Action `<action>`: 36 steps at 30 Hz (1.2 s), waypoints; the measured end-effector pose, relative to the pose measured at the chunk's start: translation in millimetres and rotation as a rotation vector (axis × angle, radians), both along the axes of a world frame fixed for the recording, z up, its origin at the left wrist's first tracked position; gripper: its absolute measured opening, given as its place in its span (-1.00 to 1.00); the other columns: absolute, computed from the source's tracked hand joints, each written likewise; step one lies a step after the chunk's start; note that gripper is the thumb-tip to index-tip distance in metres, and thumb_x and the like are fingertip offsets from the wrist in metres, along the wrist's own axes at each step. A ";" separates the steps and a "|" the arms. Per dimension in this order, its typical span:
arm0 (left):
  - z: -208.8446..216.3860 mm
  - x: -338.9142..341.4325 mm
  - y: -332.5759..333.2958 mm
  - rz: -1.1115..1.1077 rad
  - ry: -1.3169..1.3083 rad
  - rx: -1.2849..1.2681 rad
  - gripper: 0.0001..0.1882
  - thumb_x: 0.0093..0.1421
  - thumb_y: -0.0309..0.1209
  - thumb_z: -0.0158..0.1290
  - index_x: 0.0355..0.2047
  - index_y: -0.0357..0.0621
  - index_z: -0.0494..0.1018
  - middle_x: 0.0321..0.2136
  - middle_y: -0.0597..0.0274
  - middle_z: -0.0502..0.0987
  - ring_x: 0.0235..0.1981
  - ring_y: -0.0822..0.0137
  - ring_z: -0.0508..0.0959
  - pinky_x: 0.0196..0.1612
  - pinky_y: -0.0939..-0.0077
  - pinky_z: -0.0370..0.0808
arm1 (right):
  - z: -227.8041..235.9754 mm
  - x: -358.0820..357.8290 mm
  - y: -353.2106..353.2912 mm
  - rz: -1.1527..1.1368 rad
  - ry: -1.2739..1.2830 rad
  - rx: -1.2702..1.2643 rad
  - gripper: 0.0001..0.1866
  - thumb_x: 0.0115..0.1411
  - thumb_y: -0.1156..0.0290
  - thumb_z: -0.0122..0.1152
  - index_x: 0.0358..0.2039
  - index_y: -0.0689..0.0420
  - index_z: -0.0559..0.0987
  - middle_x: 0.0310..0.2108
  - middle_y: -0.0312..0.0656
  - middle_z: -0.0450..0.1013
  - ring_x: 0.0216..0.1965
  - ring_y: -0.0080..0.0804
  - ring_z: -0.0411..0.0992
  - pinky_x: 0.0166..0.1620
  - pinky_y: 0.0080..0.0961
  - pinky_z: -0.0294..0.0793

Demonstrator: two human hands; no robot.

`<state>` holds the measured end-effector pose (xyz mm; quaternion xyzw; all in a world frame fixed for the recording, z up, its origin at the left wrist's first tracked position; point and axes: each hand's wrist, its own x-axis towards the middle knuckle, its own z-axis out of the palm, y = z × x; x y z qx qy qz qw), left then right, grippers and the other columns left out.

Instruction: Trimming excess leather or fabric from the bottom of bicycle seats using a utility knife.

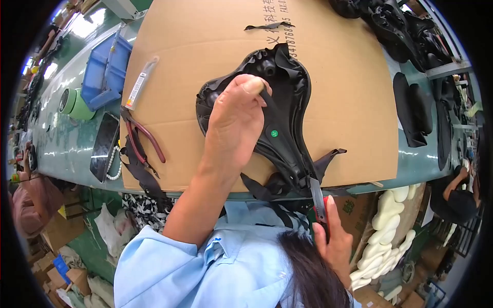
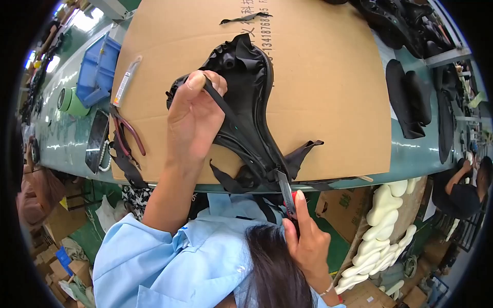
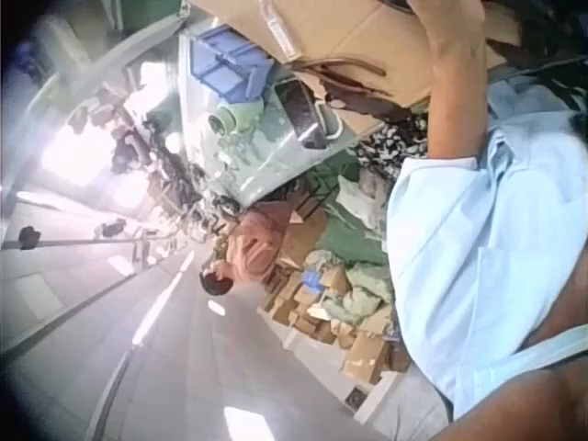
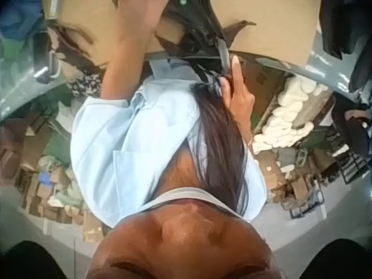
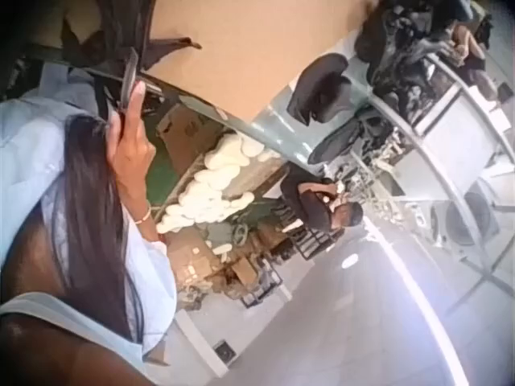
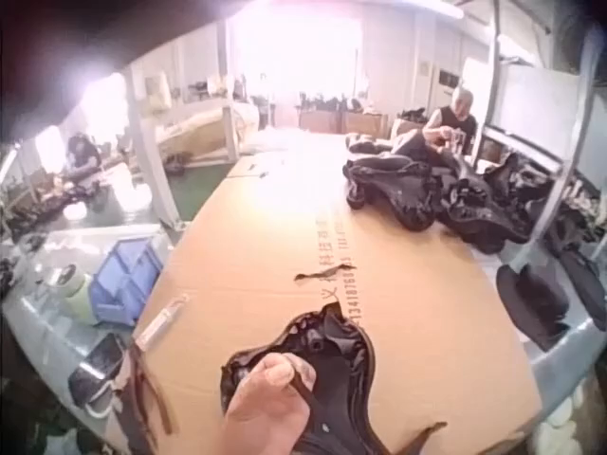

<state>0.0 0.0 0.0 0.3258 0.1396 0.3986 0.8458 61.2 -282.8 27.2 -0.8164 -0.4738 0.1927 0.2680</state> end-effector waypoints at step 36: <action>26.1 -15.9 29.7 -0.261 0.704 1.658 -0.87 0.08 -0.38 0.14 -0.41 -0.18 0.54 -0.48 0.19 0.52 -0.39 0.14 0.52 -0.35 0.29 0.44 | 15.1 37.4 62.9 0.172 -0.272 0.206 -0.38 0.00 0.50 0.36 0.13 -0.11 0.51 -0.59 -0.23 0.32 -0.63 -0.42 0.30 -0.56 -0.48 0.30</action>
